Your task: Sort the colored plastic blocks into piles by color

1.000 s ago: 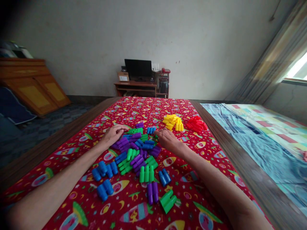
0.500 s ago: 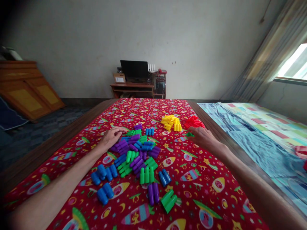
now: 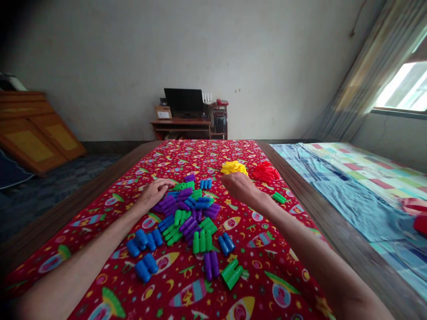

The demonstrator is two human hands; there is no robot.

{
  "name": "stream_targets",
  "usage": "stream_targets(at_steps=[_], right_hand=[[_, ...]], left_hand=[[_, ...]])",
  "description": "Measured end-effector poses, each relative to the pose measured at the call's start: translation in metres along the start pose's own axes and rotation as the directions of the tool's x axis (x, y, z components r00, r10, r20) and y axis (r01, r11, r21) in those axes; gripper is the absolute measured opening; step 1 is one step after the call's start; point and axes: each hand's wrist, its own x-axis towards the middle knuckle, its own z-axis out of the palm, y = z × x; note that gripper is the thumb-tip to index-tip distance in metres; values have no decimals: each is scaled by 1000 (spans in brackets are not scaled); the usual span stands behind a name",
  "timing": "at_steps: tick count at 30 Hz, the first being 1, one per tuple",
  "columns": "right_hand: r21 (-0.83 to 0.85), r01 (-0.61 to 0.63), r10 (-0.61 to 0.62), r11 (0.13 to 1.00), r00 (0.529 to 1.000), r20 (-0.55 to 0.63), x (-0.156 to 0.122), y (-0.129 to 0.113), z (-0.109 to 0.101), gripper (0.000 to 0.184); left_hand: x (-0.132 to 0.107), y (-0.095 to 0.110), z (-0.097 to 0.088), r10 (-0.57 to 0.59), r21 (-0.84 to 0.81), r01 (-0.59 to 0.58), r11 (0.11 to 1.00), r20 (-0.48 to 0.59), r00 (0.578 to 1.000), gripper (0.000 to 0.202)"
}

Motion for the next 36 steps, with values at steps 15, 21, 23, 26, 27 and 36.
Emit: stream_targets(at_steps=[15,21,23,26,27,36], right_hand=[[131,134,-159,982,966,202,103,-54,70,29],[221,-25,20,975,999,26,62,-30,39,26],[230,-87,98,969,994,-37,39,-10,21,35],[158,-169,182,973,981,-73,-1,28,-4,36],[121,-190,199,974,978,-68,-15,41,-10,33],[-54,-379,379,924,925,-13,-98,96,-15,24]], left_hand=[[-3,7,-4,-10,-4,10,1000,23,1000,31],[-3,8,-3,-24,-3,24,1000,12,1000,30],[-3,8,-3,-25,0,25,1000,15,1000,30],[-2,7,-3,-34,13,33,999,13,999,31],[-2,7,-3,-33,17,32,999,11,999,31],[0,10,-5,-11,19,10,1000,10,1000,30]])
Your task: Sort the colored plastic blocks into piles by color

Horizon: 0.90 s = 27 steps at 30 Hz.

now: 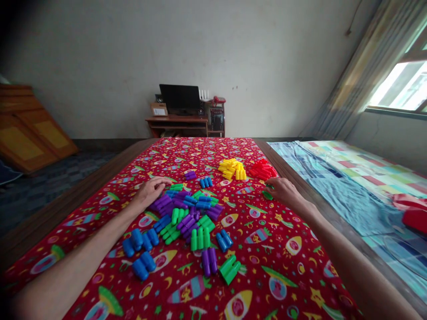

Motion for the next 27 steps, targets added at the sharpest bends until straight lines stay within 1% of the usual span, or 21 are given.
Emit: stream_targets(at_steps=[2,4,5,7,9,10,12,14,16,18,20,22,24,27], right_hand=[[15,-5,6,1000,996,-87,-3,-2,-1,23],[62,19,-8,998,985,-174,-1,-12,-3,27],[95,45,-25,994,980,-199,2,-20,-5,28],[163,108,-72,981,974,-214,10,-44,-5,29],[226,201,-162,953,971,-178,20,-76,-1,29],[256,256,-227,932,964,-139,25,-93,3,29],[308,361,-365,880,930,-45,32,-126,15,28],[312,436,-468,844,883,30,39,-152,29,28],[276,472,-508,837,858,76,45,-169,41,34],[262,473,-514,841,850,114,52,-179,48,37],[295,446,-507,845,844,176,59,-186,50,37],[347,390,-480,853,847,230,65,-192,50,41],[394,312,-431,864,864,260,69,-196,51,42],[455,245,-383,856,892,240,73,-194,53,30]], left_hand=[[0,0,0,1,3,-1,1000,-2,1000,30],[1,-1,1,-5,6,5,1000,-6,1000,29],[1,-1,1,-8,6,8,1000,-10,1000,29],[0,-2,1,-12,3,12,1000,-12,1000,29],[0,-1,1,-19,-3,19,1000,-5,1000,30],[-1,0,1,-24,-12,24,1000,-1,1000,31],[-2,4,0,-29,-57,30,998,29,999,36],[-3,10,0,4,-123,8,992,98,995,43],[-4,15,-1,81,-160,-52,986,179,980,47],[-4,18,-1,147,-159,-113,981,226,963,46],[-4,20,-2,166,-152,-132,980,241,956,44],[-3,20,-2,151,-158,-115,981,245,958,44],[-3,19,-3,130,-164,-91,982,250,959,46],[-3,17,-3,102,-169,-61,984,243,965,48]])
